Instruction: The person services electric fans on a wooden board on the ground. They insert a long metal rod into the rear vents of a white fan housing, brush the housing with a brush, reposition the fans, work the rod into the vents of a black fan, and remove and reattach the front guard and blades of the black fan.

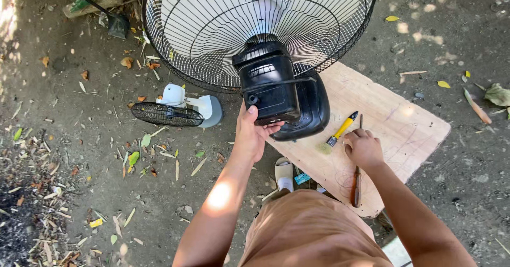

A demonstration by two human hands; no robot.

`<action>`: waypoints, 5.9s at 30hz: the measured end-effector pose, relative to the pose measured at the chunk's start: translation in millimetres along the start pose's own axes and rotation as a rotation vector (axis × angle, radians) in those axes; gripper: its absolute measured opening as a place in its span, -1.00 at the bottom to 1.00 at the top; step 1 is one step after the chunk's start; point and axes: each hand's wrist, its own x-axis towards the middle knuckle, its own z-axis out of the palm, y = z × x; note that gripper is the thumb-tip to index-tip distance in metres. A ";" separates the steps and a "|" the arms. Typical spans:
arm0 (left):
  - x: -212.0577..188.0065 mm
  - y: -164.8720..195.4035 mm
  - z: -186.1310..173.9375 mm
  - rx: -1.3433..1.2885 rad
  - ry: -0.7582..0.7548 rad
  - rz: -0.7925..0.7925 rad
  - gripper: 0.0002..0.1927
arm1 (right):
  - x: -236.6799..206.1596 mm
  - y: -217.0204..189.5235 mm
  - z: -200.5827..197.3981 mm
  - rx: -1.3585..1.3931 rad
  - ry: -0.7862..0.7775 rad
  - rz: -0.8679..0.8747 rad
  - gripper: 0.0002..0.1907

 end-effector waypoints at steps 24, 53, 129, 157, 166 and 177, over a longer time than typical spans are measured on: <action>1.4 2.9 1.6 0.119 -0.101 -0.053 -0.15 | 40.8 -118.7 -84.7 1.536 -0.030 0.037 -0.07; -6.6 16.8 10.1 0.317 -0.083 -0.063 -0.11 | 35.4 -120.1 -68.0 1.665 0.096 0.058 -0.25; 2.5 40.4 12.1 0.407 -0.266 0.195 -0.03 | 16.0 -130.3 -90.0 1.697 0.095 0.216 -0.31; -31.2 110.2 42.2 1.277 -0.084 0.781 -0.47 | 19.5 -134.2 -77.6 1.655 0.129 0.148 -0.28; 7.9 108.8 42.3 1.498 -0.394 0.953 -0.73 | 22.0 -132.3 -74.0 1.621 0.158 0.146 -0.28; 8.5 91.8 43.0 1.412 -0.266 0.886 -0.74 | 24.2 -134.7 -69.3 1.610 0.184 0.153 -0.30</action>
